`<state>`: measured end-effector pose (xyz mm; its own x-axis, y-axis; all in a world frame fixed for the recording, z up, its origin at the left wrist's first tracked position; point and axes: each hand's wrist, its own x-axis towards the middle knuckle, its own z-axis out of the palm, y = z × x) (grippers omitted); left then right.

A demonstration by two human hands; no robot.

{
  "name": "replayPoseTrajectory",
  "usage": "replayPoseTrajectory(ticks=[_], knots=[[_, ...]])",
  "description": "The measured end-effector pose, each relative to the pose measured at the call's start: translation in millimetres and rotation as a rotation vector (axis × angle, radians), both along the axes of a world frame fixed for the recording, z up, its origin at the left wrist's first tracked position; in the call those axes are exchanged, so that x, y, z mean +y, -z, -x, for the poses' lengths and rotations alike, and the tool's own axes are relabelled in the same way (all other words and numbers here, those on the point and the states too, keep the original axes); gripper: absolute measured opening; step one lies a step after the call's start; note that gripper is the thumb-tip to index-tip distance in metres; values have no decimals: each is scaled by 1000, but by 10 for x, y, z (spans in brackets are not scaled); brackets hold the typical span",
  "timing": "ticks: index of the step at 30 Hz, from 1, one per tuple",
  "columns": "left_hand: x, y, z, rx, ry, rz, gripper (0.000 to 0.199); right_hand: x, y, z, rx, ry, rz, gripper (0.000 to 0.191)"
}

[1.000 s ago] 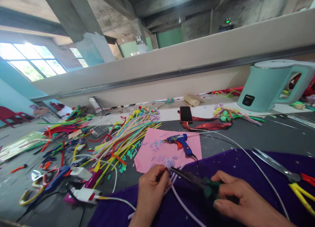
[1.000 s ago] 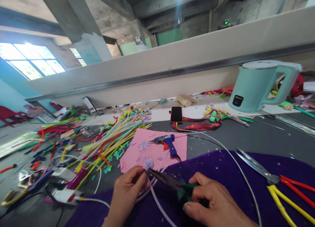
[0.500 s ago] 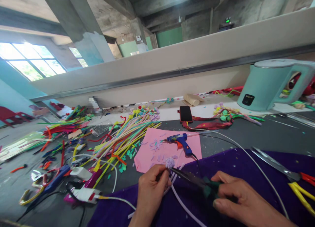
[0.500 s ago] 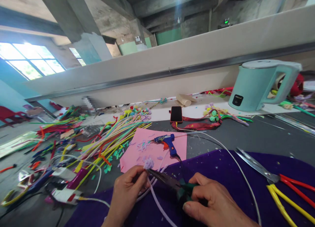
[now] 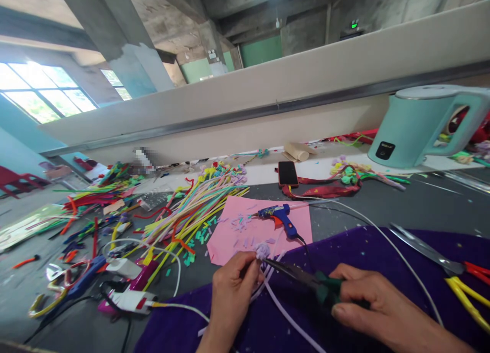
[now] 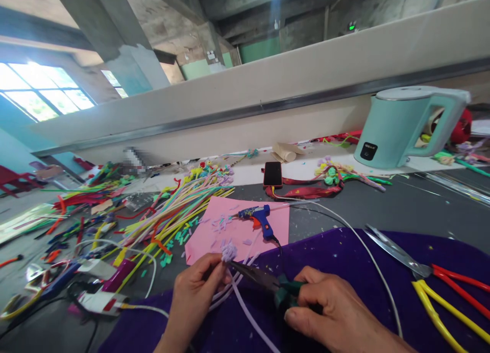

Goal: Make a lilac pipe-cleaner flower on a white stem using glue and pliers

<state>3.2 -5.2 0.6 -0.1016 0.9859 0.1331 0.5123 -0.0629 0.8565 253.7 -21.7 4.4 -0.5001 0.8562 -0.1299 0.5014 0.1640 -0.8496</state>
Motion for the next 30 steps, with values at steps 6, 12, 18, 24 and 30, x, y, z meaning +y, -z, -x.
replayPoseTrajectory(ticks=[6, 12, 18, 24, 30], knots=[[19, -35, 10, -437, 9, 236, 14, -13, -12, 6, -3, -26, -17, 27], [25, -20, 47, -792, 35, 321, 22, -21, 59, -9, 24, -9, -76, 31], [-14, -24, 15, -769, 6, 262, 22, -23, 125, -23, 33, 2, -122, 26], [-49, -38, -36, -700, -55, 158, 19, -2, 173, -41, 68, 4, -159, 28], [3, -58, 35, -853, -21, 221, 19, -7, 178, -39, 79, -15, -131, 31]])
